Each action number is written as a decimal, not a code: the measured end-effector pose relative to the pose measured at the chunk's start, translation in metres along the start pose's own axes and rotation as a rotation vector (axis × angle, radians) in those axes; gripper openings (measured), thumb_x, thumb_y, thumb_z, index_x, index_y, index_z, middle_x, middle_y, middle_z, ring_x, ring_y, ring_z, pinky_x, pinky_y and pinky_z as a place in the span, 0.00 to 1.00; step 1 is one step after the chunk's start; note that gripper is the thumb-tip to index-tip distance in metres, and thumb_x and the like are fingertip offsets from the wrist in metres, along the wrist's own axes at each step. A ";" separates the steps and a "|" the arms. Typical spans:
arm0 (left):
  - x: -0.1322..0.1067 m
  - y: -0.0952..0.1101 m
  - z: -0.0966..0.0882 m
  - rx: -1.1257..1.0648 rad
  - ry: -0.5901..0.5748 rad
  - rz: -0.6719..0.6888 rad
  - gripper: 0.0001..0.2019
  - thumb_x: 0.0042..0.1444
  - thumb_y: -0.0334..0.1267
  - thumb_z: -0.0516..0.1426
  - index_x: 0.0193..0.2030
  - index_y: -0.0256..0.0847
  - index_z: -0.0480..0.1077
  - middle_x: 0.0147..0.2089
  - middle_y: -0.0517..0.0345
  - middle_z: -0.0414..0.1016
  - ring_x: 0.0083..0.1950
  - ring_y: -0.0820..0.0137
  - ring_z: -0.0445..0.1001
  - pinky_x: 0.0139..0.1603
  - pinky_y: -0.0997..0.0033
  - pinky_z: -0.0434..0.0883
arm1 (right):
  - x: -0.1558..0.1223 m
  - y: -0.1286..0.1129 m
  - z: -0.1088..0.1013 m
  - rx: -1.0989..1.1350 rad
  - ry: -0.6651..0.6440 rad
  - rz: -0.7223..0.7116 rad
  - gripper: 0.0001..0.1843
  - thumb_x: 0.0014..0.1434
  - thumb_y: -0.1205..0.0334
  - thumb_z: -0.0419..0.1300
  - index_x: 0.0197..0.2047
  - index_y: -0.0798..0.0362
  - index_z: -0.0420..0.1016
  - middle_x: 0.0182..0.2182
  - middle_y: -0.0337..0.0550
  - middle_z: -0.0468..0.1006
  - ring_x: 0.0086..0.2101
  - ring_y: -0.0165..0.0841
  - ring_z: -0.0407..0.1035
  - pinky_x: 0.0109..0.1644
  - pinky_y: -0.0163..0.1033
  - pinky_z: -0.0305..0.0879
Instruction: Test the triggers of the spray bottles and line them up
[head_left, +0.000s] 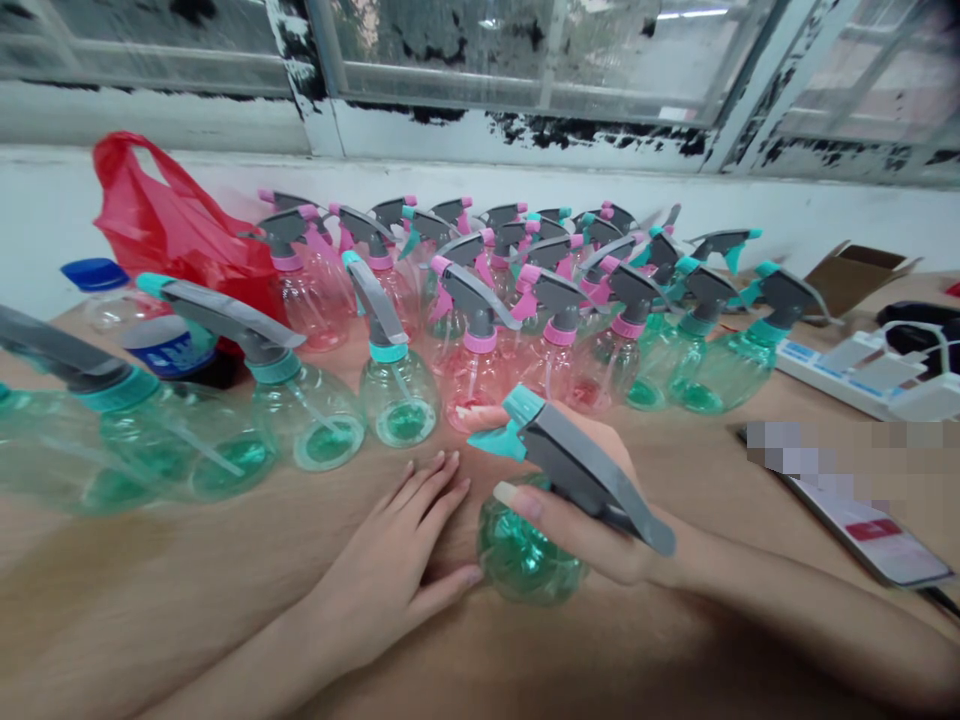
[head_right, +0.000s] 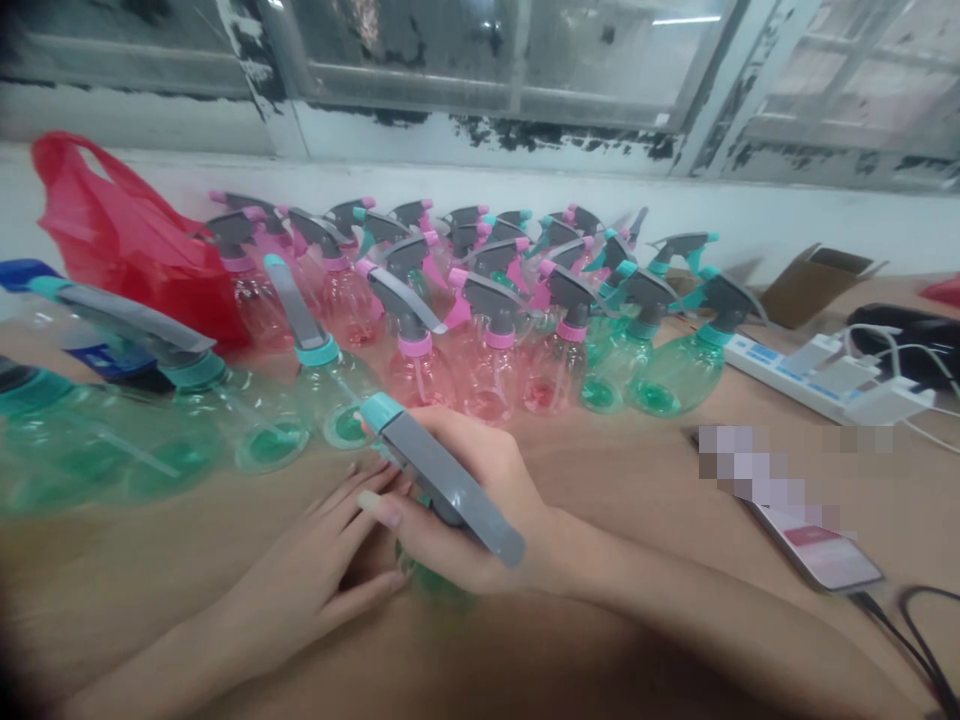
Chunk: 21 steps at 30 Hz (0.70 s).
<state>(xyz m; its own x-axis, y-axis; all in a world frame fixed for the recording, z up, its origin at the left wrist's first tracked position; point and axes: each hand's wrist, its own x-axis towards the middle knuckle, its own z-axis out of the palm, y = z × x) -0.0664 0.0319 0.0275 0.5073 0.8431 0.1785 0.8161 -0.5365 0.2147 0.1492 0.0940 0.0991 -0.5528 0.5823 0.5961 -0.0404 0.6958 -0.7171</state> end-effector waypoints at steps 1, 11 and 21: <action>0.000 0.000 0.000 -0.004 0.006 0.001 0.33 0.64 0.52 0.56 0.69 0.37 0.52 0.71 0.40 0.54 0.71 0.51 0.53 0.67 0.45 0.56 | 0.000 0.000 0.000 0.000 0.000 -0.004 0.19 0.58 0.61 0.58 0.54 0.52 0.68 0.33 0.42 0.77 0.32 0.34 0.74 0.45 0.44 0.73; 0.002 0.004 -0.005 -0.015 -0.052 -0.038 0.33 0.62 0.51 0.56 0.68 0.35 0.56 0.70 0.40 0.56 0.70 0.49 0.54 0.67 0.45 0.57 | 0.003 -0.002 0.000 0.046 0.028 0.055 0.11 0.57 0.66 0.59 0.45 0.49 0.70 0.31 0.37 0.76 0.24 0.27 0.69 0.31 0.35 0.71; 0.000 0.001 -0.002 0.017 -0.032 -0.030 0.33 0.64 0.54 0.54 0.69 0.37 0.56 0.71 0.41 0.54 0.70 0.50 0.55 0.67 0.45 0.55 | 0.008 0.007 -0.012 -0.126 0.077 0.060 0.04 0.61 0.60 0.59 0.39 0.49 0.70 0.21 0.29 0.63 0.19 0.24 0.56 0.25 0.34 0.60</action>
<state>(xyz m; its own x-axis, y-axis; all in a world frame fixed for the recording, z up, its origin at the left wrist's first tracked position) -0.0659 0.0309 0.0294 0.4913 0.8595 0.1409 0.8354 -0.5108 0.2032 0.1548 0.1088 0.1034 -0.4854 0.6515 0.5831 0.0983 0.7033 -0.7040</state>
